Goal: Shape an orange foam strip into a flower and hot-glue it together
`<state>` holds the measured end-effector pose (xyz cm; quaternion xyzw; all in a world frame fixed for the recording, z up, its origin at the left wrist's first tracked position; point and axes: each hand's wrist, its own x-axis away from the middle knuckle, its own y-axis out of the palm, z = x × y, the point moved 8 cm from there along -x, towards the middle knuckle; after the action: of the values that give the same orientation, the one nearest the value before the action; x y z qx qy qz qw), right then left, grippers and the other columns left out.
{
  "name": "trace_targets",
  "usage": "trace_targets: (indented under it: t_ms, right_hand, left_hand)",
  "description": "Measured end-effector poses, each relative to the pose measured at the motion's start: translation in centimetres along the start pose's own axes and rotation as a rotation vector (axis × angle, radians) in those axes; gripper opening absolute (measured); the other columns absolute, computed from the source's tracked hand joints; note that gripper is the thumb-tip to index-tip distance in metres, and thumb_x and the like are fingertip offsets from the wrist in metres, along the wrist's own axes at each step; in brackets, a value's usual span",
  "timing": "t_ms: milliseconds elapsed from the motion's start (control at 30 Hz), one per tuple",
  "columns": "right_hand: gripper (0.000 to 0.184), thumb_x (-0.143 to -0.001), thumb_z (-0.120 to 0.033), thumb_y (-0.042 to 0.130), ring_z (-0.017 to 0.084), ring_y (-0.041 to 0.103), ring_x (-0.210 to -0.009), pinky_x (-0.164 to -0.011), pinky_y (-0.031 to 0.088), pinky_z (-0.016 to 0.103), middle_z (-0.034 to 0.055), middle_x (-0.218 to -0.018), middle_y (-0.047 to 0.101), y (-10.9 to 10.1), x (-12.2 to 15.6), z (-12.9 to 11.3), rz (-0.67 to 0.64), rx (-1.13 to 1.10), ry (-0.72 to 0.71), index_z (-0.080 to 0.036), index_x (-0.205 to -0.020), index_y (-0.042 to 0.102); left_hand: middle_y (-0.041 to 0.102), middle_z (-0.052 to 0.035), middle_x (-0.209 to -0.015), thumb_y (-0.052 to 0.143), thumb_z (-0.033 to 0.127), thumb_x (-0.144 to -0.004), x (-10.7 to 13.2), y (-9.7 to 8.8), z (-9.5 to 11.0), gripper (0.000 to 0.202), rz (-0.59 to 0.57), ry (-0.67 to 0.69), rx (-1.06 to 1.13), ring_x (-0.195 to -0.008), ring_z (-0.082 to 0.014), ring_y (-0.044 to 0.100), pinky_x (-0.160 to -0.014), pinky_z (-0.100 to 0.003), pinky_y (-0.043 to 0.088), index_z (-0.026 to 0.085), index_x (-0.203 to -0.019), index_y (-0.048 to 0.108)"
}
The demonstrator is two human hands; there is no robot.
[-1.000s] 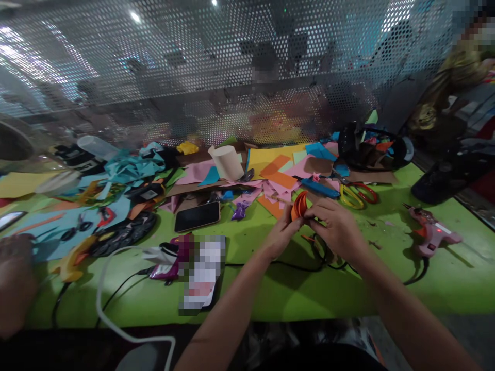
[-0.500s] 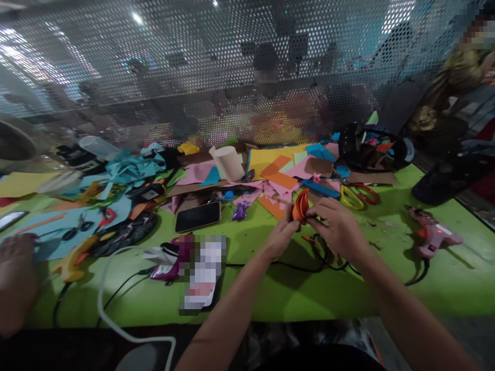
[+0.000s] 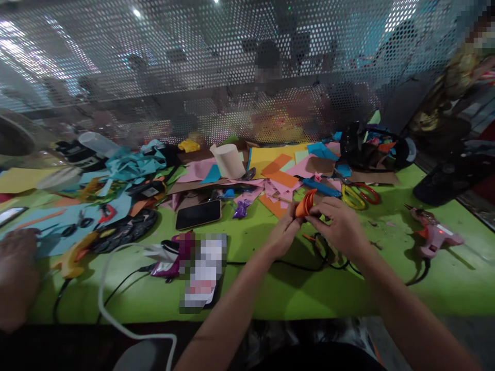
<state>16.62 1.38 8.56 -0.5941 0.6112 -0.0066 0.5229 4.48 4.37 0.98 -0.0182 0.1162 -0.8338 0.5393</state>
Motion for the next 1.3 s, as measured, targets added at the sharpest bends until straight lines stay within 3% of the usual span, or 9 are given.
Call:
trace_targets:
  t_ms: [233, 400, 633, 933, 1300]
  right_hand:
    - [0.012, -0.087, -0.012, 0.062, 0.02, 0.06, -0.076, -0.069, 0.046, 0.032, 0.0054, -0.08, 0.067, 0.6, 0.0, -0.9, -0.056, 0.067, -0.034, -0.019, -0.08, 0.069]
    - [0.012, -0.085, -0.011, 0.064, 0.019, 0.062, -0.077, -0.07, 0.046, 0.031, 0.0051, -0.082, 0.069, 0.8, 0.0, -0.4, -0.075, 0.01, 0.001, -0.02, -0.08, 0.07]
    - [0.01, -0.087, -0.014, 0.066, 0.02, 0.063, -0.08, -0.073, 0.047, 0.032, 0.005, -0.083, 0.07, 0.9, 0.0, -0.1, -0.078, -0.037, 0.001, -0.021, -0.085, 0.072]
    - [0.015, -0.086, -0.009, 0.062, 0.02, 0.064, -0.081, -0.072, 0.048, 0.032, 0.0063, -0.086, 0.071, 1.4, 0.1, -0.1, -0.111, -0.02, 0.003, -0.02, -0.078, 0.069]
    - [0.017, -0.089, -0.009, 0.058, 0.022, 0.064, -0.086, -0.076, 0.049, 0.033, 0.0074, -0.088, 0.069, 1.3, 0.1, 0.2, -0.12, -0.099, 0.032, -0.018, -0.088, 0.072]
  left_hand:
    - [0.06, -0.0052, -0.109, 0.047, 0.043, -0.091, 0.0, 0.0, 0.2, 0.045, -0.021, 0.026, 0.037, -0.1, -0.0214, 0.051, -0.097, -0.033, 0.041, 0.021, -0.13, 0.049]
    - [0.06, -0.0053, -0.105, 0.049, 0.051, -0.091, 0.0, -0.1, -0.2, 0.046, 0.017, -0.003, 0.061, -0.098, -0.0214, 0.051, -0.095, -0.033, 0.042, 0.022, -0.126, 0.054]
    - [0.059, -0.0015, -0.095, 0.046, 0.05, -0.093, 0.0, -0.5, -1.4, 0.041, 0.054, -0.03, 0.06, -0.082, -0.017, 0.049, -0.084, -0.03, 0.043, 0.024, -0.125, 0.055]
    - [0.058, -0.0029, -0.1, 0.045, 0.054, -0.094, -0.1, -0.3, -0.6, 0.041, 0.059, -0.009, 0.042, -0.089, -0.0174, 0.049, -0.089, -0.03, 0.043, 0.022, -0.116, 0.058]
    - [0.058, -0.0023, -0.095, 0.047, 0.058, -0.093, -0.2, -0.5, -0.8, 0.048, 0.096, 0.006, 0.093, -0.081, -0.0146, 0.048, -0.08, -0.027, 0.044, 0.021, -0.12, 0.06]
